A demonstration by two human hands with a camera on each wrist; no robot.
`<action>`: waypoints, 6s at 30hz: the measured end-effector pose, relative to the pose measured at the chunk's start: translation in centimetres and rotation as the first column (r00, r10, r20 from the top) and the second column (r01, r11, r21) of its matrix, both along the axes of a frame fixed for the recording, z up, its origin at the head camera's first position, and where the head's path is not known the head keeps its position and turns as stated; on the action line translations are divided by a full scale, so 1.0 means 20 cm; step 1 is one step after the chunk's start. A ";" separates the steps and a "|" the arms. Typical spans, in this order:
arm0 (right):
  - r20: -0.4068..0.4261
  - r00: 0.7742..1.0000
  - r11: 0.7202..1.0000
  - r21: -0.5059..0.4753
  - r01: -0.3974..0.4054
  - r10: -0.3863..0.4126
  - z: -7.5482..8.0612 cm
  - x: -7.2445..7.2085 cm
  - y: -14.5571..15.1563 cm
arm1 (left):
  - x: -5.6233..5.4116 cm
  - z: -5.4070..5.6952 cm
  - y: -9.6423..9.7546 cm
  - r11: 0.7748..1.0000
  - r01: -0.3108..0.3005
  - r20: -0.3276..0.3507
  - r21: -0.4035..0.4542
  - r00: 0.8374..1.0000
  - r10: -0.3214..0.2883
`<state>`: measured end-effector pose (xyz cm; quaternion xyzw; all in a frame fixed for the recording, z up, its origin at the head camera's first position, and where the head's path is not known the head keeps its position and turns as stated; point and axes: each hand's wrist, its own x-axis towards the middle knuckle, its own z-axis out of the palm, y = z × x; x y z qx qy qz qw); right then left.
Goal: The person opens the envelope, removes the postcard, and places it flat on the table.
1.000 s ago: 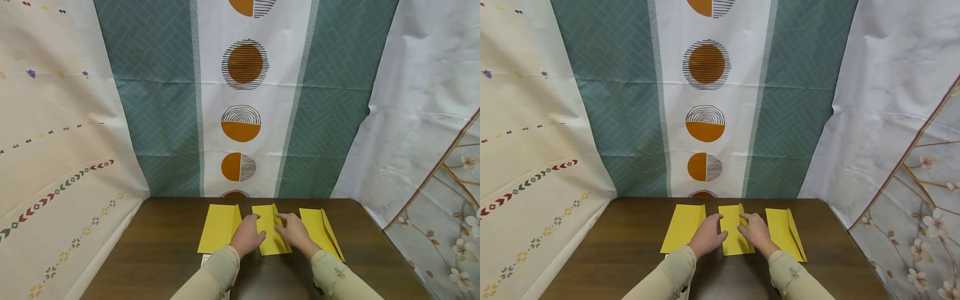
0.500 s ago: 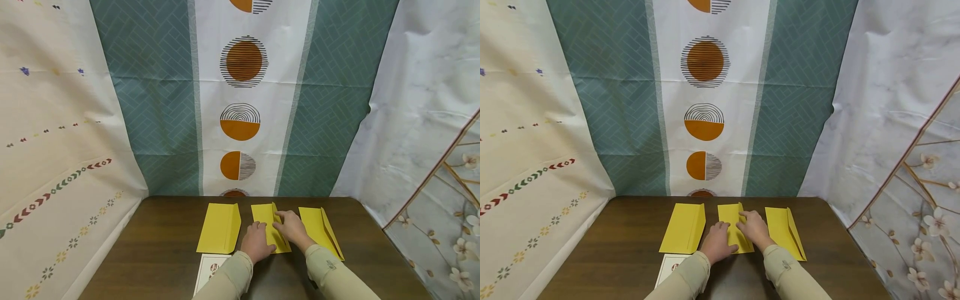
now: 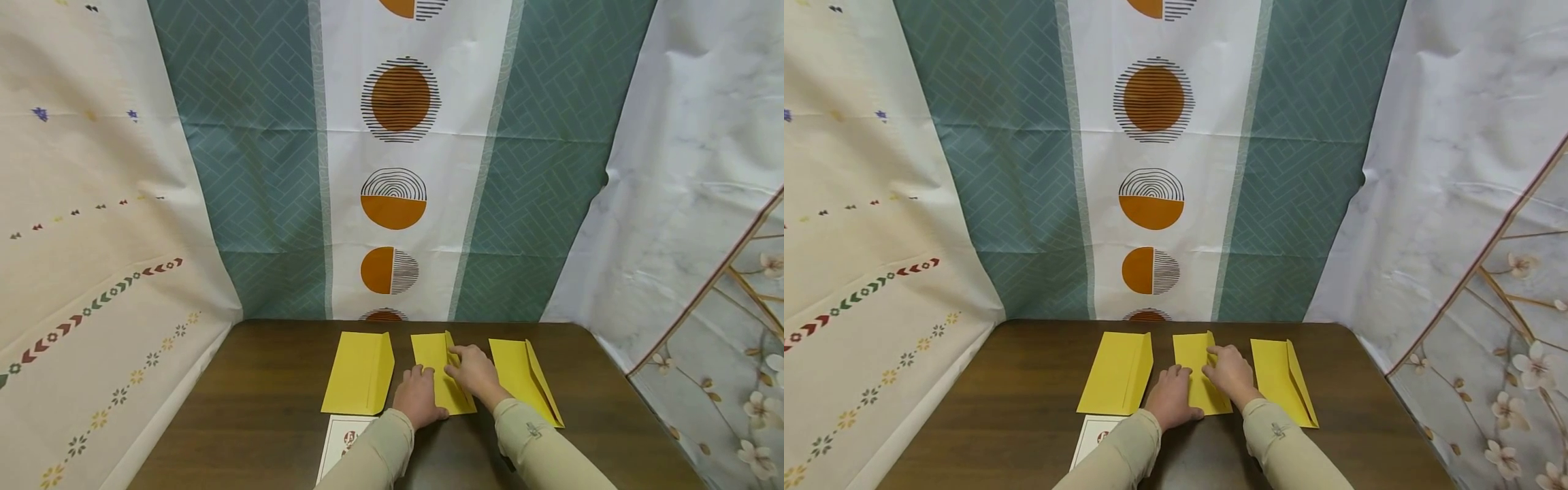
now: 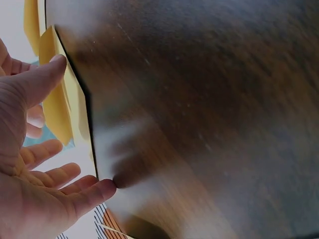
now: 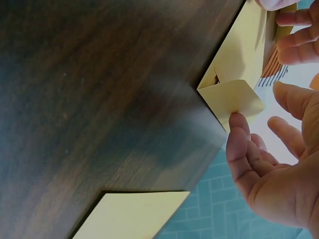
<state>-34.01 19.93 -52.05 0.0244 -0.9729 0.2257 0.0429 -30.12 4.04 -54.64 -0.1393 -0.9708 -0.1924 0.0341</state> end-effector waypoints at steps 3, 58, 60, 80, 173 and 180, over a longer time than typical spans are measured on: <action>-0.002 1.000 1.000 0.014 0.007 -0.007 0.01 0.00 0.00 | 0.00 0.00 0.00 1.000 -0.006 0.007 0.006 1.000 0.006; 0.047 0.999 0.991 -0.135 0.010 -0.004 -0.02 -0.01 0.07 | -0.01 -0.01 0.00 0.999 0.003 -0.027 -0.048 1.000 -0.005; 0.045 0.999 0.991 -0.134 0.009 -0.003 -0.02 -0.02 0.07 | -0.01 -0.01 0.00 0.999 0.002 -0.012 -0.041 1.000 -0.002; -0.010 1.000 0.999 0.052 -0.016 0.016 -0.06 0.00 0.19 | -0.03 0.02 0.01 0.999 -0.009 0.050 -0.033 0.999 0.011; 0.042 0.994 0.995 -0.019 -0.098 0.099 -0.10 -0.01 0.20 | 0.01 0.02 0.26 0.943 -0.329 -0.032 0.052 0.943 0.330; 0.085 0.989 0.966 -0.237 -0.101 0.124 -0.10 0.00 0.20 | 0.01 0.01 0.24 0.917 -0.350 0.075 0.190 0.937 0.342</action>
